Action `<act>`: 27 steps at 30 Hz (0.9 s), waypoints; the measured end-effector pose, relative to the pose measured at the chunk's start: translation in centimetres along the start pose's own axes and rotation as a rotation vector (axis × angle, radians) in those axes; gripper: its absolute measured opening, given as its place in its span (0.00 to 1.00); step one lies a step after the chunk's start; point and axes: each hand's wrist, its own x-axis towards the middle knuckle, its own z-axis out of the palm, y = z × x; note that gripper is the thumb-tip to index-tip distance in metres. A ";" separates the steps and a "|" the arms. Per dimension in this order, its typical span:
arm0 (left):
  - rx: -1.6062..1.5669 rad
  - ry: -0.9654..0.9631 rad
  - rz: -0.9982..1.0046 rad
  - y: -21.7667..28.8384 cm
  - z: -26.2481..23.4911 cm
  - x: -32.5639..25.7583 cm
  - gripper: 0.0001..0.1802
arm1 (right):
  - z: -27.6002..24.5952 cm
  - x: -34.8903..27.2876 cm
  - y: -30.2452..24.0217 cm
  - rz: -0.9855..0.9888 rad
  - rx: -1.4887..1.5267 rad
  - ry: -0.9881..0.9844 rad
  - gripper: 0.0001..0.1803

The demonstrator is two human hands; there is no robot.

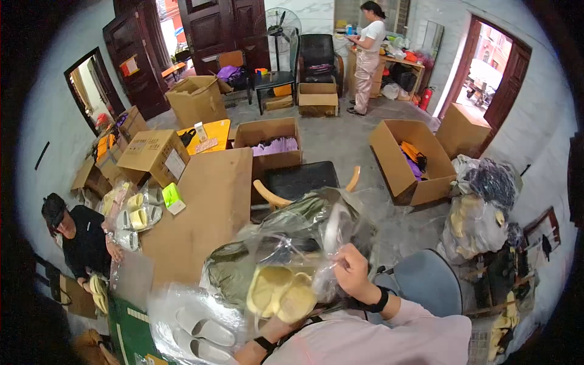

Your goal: Packaging slippers into plastic bags and then into a larger collection sack.

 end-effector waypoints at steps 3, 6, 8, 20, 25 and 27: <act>-0.224 -0.522 -0.243 2.4 -5.3 3.5 0.36 | -0.8 -0.9 3.5 0.029 -0.224 -0.113 0.04; -0.201 -0.442 -0.209 1.1 -3.3 3.3 0.38 | -0.4 -0.5 6.9 0.086 -0.217 -0.219 0.04; -0.210 -0.518 -0.187 0.6 -4.3 3.8 0.34 | 0.9 -0.7 8.2 0.034 -0.211 -0.331 0.05; 0.722 0.243 -0.348 -21.0 -7.2 7.2 0.28 | 6.4 -4.6 8.8 -0.055 -0.295 -0.596 0.12; 0.300 -0.139 -0.625 -28.1 -1.1 8.8 0.20 | 7.4 -4.4 8.0 -0.080 -0.301 -0.609 0.15; 0.082 0.043 -0.629 -26.5 -4.0 12.2 0.09 | 7.6 -4.2 8.0 -0.076 -0.346 -0.668 0.16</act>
